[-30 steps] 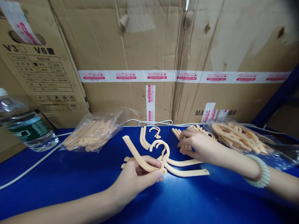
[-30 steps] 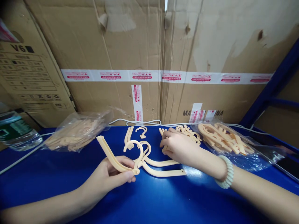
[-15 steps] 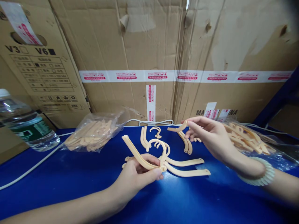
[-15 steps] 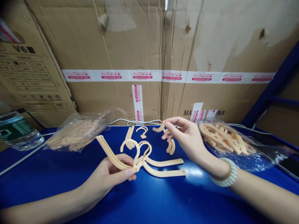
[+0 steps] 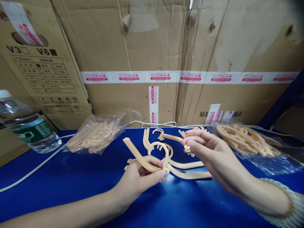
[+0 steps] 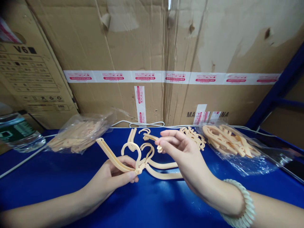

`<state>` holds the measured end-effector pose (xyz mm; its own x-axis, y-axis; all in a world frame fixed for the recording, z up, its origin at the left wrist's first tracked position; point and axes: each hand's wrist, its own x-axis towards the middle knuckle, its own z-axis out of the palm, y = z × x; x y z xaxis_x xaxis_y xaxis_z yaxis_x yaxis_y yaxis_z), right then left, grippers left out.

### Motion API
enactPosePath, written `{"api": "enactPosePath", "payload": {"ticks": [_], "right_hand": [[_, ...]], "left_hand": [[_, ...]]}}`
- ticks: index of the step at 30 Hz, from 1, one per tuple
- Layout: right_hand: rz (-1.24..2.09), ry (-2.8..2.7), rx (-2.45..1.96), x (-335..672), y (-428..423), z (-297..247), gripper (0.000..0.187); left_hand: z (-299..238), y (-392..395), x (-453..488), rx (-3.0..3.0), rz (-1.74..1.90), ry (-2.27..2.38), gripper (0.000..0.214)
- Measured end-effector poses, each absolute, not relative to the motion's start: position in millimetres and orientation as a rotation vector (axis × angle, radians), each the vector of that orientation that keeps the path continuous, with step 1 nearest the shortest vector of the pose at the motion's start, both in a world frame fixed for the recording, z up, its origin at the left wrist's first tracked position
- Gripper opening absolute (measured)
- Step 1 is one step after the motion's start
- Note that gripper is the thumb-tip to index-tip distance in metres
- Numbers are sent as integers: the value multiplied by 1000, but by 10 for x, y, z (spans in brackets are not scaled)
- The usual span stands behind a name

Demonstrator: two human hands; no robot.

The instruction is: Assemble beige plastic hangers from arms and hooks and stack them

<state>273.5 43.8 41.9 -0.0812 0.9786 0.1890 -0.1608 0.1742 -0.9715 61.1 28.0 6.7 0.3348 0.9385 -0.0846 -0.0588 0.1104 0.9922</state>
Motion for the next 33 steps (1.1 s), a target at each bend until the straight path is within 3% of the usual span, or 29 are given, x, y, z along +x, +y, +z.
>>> {"api": "enactPosePath", "payload": {"ticks": [9,16,26,33], "right_hand": [[1227,-1310,-992,2701,437,294,34],[1473,-1235,-938,2640,379,232,58],[1675,-1368,-789,2593,352,119,35],[1688,-1467,-757,2577,342,121,31]], "left_hand": [[44,289,592,1247,914,929,21],[79,278,622,1272,925,979,19],[64,271,647,1382,969,911,10],[96,253,682,1376,863,970,7]]}}
